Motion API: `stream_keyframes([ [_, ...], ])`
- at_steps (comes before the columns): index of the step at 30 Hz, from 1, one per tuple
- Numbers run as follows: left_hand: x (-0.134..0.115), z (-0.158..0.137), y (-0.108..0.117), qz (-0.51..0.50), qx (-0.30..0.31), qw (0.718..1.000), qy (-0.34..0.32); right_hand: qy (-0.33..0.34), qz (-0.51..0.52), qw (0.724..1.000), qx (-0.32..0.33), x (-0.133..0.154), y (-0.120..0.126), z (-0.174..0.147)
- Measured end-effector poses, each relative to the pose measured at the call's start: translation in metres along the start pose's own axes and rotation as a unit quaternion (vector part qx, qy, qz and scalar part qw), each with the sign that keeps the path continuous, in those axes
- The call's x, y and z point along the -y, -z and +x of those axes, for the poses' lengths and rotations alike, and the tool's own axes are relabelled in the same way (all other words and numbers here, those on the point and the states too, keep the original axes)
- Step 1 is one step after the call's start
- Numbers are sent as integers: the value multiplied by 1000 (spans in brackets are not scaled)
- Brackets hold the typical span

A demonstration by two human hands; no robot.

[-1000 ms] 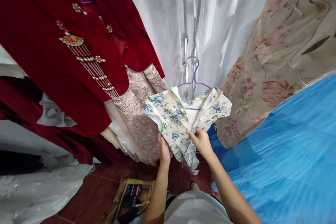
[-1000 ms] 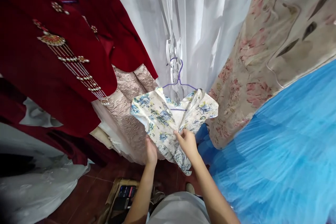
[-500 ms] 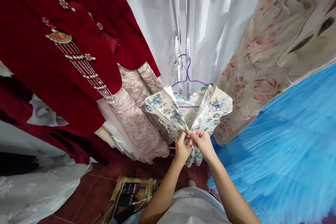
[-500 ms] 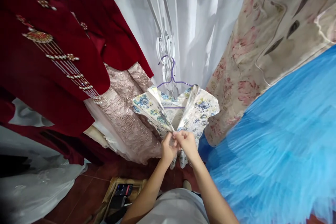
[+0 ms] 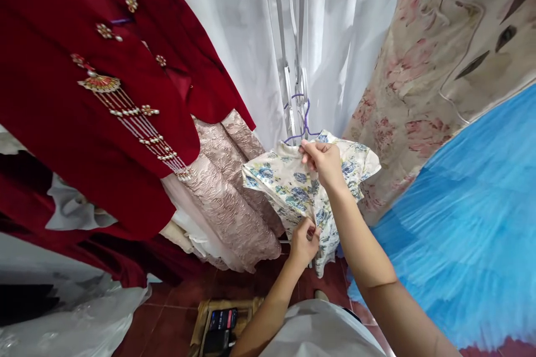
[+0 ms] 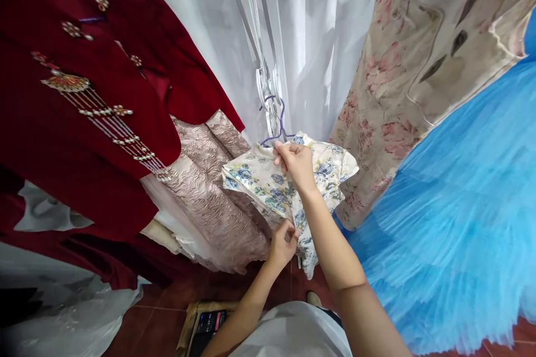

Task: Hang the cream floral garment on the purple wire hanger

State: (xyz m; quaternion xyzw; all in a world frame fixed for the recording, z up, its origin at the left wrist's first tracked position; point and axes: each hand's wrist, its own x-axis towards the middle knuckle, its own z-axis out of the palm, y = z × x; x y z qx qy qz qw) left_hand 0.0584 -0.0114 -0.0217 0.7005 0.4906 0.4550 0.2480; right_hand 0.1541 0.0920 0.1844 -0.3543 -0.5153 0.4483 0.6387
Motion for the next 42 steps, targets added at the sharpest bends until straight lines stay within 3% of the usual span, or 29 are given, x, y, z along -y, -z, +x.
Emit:
stream_keyframes([
  [3,-4,26,29,-16,-17,999,-46,-7,2,1000,-7,1,2,-5],
  [7,-48,99,95,3,-167,967,-193,-19,-3,1000,-3,4,5,-18],
  [8,-61,119,110,22,-167,959,-229,-15,-7,1000,0,4,5,-21],
  [10,-82,155,130,82,-91,956,-268,-3,-22,1000,5,5,6,-24],
  [13,-95,186,139,184,3,925,-332,14,-60,998,1,1,8,-22],
  [15,-99,194,137,213,2,908,-362,13,-83,996,3,-7,10,-18],
  [17,-105,197,138,213,-35,902,-374,1,-94,995,14,-20,11,-17],
  [21,-113,206,168,188,-161,913,-325,-54,-109,992,40,-53,13,-34],
  [23,-101,211,199,177,-170,928,-280,-77,-106,990,59,-68,16,-51],
  [27,-36,204,259,135,-87,973,-163,-106,-107,982,111,-88,16,-86],
  [29,3,191,269,39,-126,989,-64,-113,-111,979,131,-95,11,-97],
  [32,48,163,251,-108,-222,968,40,-114,-119,977,137,-106,5,-106],
  [35,68,131,204,-291,-336,884,147,-120,-151,973,129,-121,11,-111],
  [37,69,108,169,-341,-349,855,176,-132,-201,962,129,-135,24,-118],
  [38,66,96,152,-337,-326,865,180,-141,-234,953,128,-142,32,-122],
  [40,54,76,122,-278,-237,920,144,-156,-289,938,113,-155,48,-134],
  [42,35,63,95,-172,-85,977,88,-137,-287,942,109,-161,62,-145],
])
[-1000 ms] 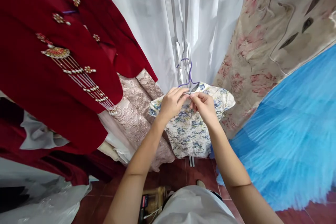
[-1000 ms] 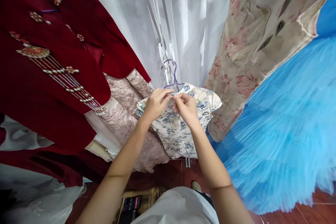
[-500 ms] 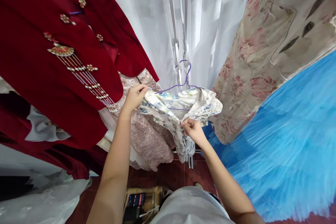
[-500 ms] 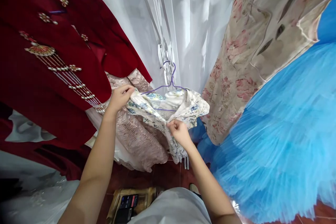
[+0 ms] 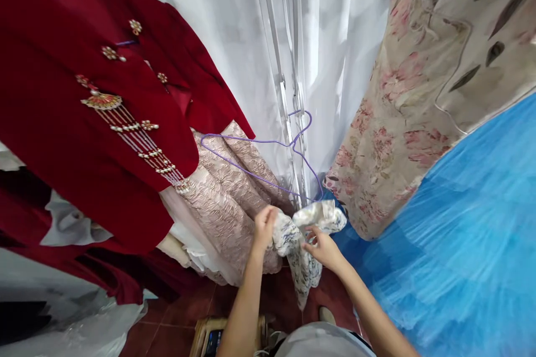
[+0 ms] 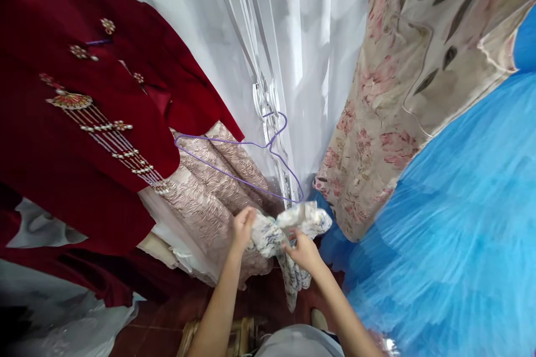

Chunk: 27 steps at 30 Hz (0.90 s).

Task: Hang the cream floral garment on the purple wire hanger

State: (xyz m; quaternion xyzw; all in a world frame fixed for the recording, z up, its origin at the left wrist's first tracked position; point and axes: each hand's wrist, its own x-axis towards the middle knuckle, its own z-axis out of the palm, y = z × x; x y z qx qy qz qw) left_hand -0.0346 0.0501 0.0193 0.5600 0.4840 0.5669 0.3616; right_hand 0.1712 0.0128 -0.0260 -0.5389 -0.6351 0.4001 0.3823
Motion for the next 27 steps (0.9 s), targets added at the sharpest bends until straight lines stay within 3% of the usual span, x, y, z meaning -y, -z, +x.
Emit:
stream_keyframes([
  [2,-11,-14,-28,96,136,986,-32,47,47,997,26,-3,7,-10],
  [4,-21,-21,-53,122,203,971,-37,73,93,989,84,4,17,-17],
  [6,-27,-24,-69,76,234,969,-9,70,125,981,128,13,31,-22],
  [8,-25,-28,-74,-6,282,958,42,70,151,978,127,20,50,-25],
  [10,-17,-35,-70,-59,345,933,86,83,160,981,69,20,75,-26],
  [13,0,-52,-55,-22,387,912,132,111,146,978,-95,13,113,-26],
  [16,12,-65,-33,69,326,932,144,122,145,948,-255,9,140,-24],
  [18,12,-65,-15,111,247,957,107,115,163,929,-312,9,146,-22],
  [21,0,-53,13,144,99,985,0,103,191,913,-346,10,142,-17],
  [23,-15,-42,27,137,20,986,-92,95,202,905,-362,10,135,-12],
  [25,-35,-34,33,115,-11,978,-175,80,209,897,-381,8,129,-8],
  [27,-55,-27,33,97,1,968,-231,61,210,891,-399,8,126,-6],
])
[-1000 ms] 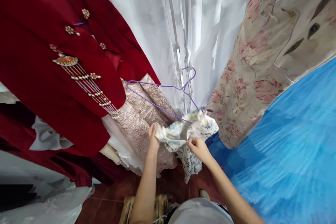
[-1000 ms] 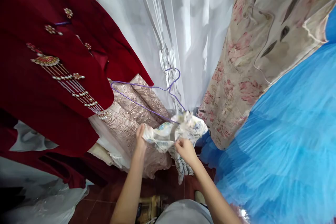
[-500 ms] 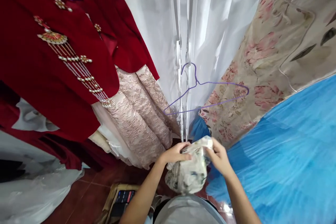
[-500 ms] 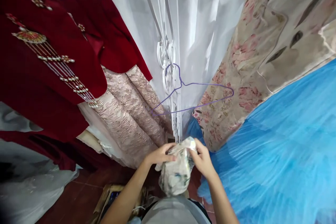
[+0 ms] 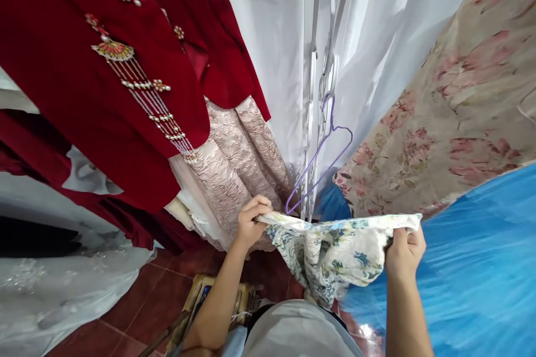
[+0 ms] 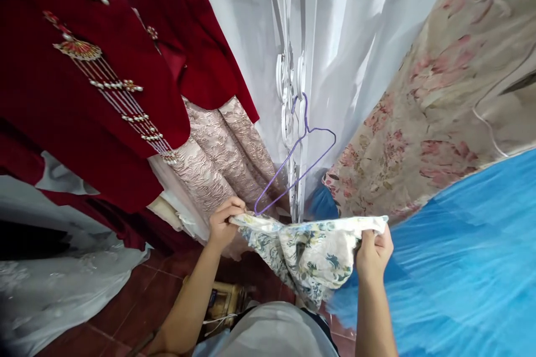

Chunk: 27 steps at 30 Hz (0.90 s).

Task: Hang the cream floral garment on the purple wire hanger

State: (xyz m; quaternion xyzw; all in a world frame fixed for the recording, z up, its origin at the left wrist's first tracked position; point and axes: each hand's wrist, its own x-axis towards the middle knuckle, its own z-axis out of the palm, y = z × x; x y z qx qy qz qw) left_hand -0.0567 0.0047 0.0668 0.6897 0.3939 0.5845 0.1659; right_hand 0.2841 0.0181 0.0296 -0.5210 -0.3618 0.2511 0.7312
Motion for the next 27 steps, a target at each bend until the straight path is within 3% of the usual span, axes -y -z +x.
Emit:
stream_keyframes([
  [4,-20,23,-5,-11,56,998,2,-7,-10,1000,-11,0,-3,-3],
  [10,-4,45,-7,-42,51,996,54,-59,-16,998,6,-9,-22,8],
  [14,-7,49,-9,-29,71,996,54,9,-4,999,40,-10,-54,40],
  [17,-14,51,-10,-89,91,983,132,48,-21,992,119,-7,-82,67],
  [21,-13,67,-6,-175,197,931,254,95,-101,957,254,-9,-111,87],
  [23,-10,85,-3,-175,211,929,251,108,-130,949,268,-12,-118,86],
  [27,-10,134,-5,-85,216,956,177,146,-167,936,272,-14,-120,70],
])
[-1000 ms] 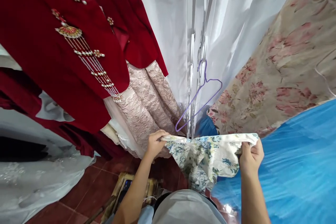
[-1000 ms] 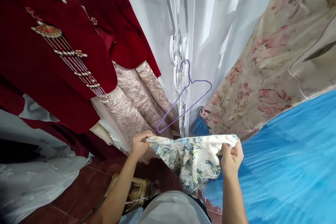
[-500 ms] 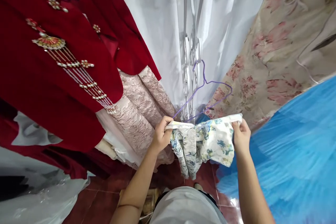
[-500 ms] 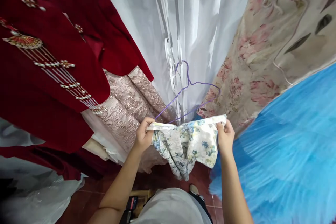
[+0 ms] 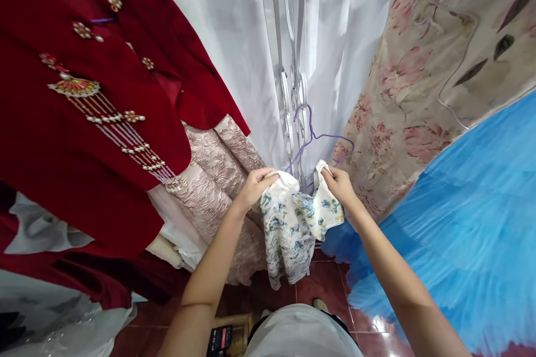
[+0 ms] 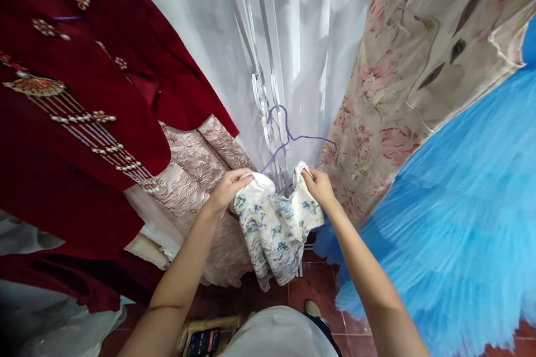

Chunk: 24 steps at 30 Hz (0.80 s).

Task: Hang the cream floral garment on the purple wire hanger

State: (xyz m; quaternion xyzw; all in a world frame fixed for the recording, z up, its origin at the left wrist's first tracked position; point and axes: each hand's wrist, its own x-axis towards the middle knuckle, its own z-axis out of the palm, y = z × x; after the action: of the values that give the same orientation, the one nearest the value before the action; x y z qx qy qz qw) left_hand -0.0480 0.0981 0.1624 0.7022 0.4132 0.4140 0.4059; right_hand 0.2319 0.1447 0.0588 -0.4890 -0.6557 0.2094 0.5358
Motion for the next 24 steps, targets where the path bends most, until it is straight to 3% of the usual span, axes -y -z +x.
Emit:
stream_keyframes([
  [4,-26,30,3,223,-30,971,-82,14,-7,1000,8,15,-11,-22],
  [8,-37,32,-5,353,-98,926,-91,0,36,999,14,22,-9,-51],
  [9,-35,30,-7,352,-111,923,-106,-6,48,999,-18,20,-3,-56],
  [11,-29,27,-9,332,-139,921,-151,-17,58,988,-144,11,14,-61],
  [13,-23,25,-12,316,-159,917,-182,-9,45,958,-282,-2,35,-53],
  [15,-19,25,-18,316,-160,916,-186,15,26,935,-353,-14,52,-34],
  [17,-17,27,-24,317,-158,918,-178,22,26,936,-351,-22,64,-9],
  [20,-16,29,-30,319,-168,917,-167,-20,60,955,-290,-25,75,22],
  [24,-9,28,-19,340,-198,908,-143,-62,154,969,-182,-30,95,29],
])
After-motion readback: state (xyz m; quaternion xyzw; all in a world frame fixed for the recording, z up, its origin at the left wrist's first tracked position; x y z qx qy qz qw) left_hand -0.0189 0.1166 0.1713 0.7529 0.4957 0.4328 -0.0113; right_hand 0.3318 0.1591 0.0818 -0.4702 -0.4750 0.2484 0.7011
